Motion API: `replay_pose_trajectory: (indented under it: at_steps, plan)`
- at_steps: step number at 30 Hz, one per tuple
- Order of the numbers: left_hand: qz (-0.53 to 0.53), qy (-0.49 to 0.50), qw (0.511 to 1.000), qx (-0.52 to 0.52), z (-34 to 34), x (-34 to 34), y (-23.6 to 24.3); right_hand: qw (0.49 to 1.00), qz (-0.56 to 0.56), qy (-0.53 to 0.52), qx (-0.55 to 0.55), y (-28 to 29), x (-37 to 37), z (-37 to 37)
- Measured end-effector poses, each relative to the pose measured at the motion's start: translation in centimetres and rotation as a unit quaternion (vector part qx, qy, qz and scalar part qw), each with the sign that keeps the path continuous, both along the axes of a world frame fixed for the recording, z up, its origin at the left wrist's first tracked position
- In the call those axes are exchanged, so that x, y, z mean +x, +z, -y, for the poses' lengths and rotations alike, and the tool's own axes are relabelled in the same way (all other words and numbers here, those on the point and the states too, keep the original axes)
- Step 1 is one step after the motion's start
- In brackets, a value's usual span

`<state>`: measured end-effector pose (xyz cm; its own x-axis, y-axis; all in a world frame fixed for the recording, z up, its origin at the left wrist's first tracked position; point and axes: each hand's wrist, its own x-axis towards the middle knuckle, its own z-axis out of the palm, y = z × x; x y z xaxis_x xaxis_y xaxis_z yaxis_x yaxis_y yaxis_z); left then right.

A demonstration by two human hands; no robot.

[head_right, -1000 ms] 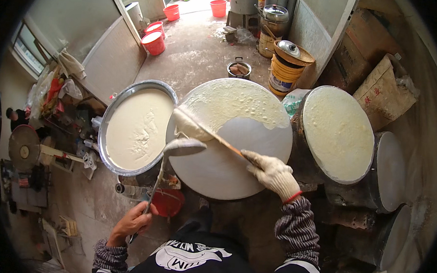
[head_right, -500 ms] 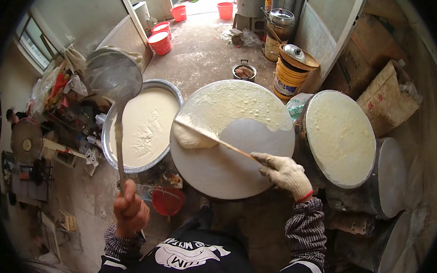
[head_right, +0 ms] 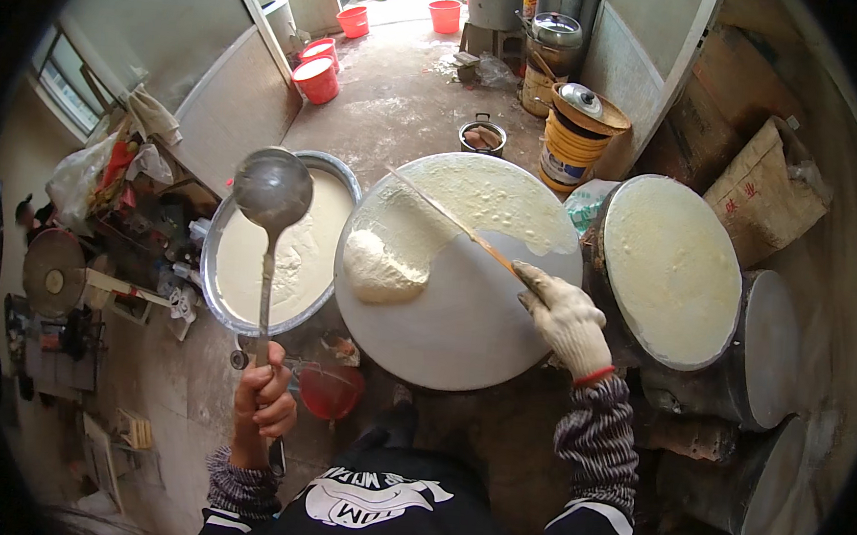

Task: The person ladles batter onto hot circular pans and spreads it evenly with a wooden tool. They lift and stack cooked crepes, then adjust glowing charcoal briquettes in a stove using tongs.

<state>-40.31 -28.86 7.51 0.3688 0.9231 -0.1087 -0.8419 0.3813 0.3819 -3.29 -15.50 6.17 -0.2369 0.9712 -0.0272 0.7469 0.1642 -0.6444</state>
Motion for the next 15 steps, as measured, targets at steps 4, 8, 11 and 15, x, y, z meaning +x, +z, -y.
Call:
replay_pose_trajectory:
  at_steps: [4,8,11,15]
  plan:
    - [-0.049,0.020,0.999,0.003,0.7,0.1,0.2,0.981,0.038,0.032,-0.190,0.9,-0.4,1.0]
    - [-0.039,0.009,0.999,-0.004,1.4,0.1,0.3,0.971,-0.096,0.005,-0.217,1.1,0.2,0.8]
    - [-0.041,-0.001,0.999,-0.012,1.5,0.4,0.2,0.989,-0.053,0.064,-0.124,-0.9,-0.9,-0.9]
    - [-0.059,0.003,0.998,-0.014,1.8,0.6,0.3,0.980,-0.040,0.099,-0.167,0.6,0.3,1.1]
